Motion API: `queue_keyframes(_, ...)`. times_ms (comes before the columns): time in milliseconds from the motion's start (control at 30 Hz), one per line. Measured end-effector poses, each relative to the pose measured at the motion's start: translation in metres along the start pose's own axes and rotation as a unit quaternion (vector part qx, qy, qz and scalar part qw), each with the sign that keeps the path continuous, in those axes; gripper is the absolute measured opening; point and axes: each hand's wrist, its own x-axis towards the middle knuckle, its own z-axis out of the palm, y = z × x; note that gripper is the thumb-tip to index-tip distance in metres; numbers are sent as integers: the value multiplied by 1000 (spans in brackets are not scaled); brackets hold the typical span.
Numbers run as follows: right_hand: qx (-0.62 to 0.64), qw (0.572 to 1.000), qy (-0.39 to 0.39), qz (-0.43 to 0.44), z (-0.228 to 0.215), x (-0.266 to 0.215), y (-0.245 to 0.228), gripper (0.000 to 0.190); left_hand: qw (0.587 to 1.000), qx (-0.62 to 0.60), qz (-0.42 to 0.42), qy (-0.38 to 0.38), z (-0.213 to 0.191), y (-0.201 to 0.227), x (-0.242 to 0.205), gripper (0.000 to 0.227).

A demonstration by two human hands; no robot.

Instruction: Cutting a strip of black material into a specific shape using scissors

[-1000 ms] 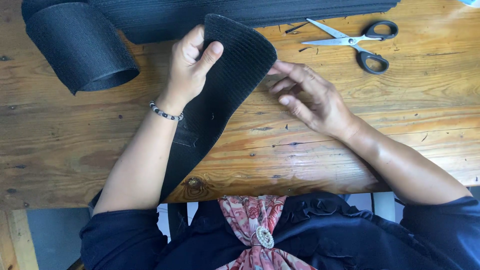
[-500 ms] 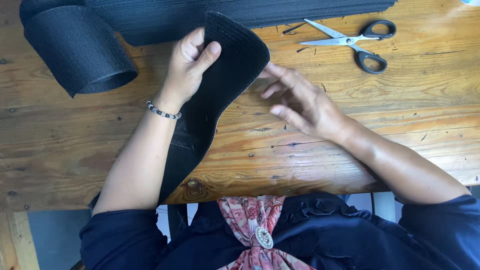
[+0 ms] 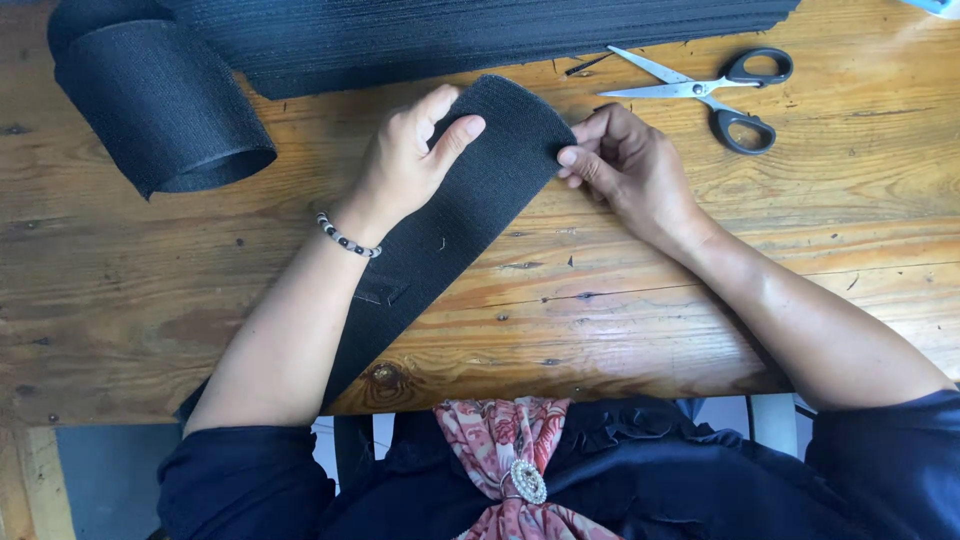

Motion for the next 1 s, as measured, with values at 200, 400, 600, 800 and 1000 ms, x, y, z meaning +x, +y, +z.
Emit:
queue_keyframes(200,31,998,53,12,4,4,1,23,1000,11,11,-17,-3,7,3,30)
queue_keyframes(400,-2,998,64,11,2,4,-6,19,998,53,-44,-6,5,-9,-6,49)
queue_keyframes(600,25,999,28,-8,-2,8,2,15,1000,22,-13,4,2,-3,-1,38)
queue_keyframes(800,-11,999,44,13,-2,9,4,17,1000,-7,-2,-9,-5,11,3,33)
queue_keyframes(1000,6,999,28,16,-4,12,2,18,1000,-10,14,-5,-2,8,3,28)
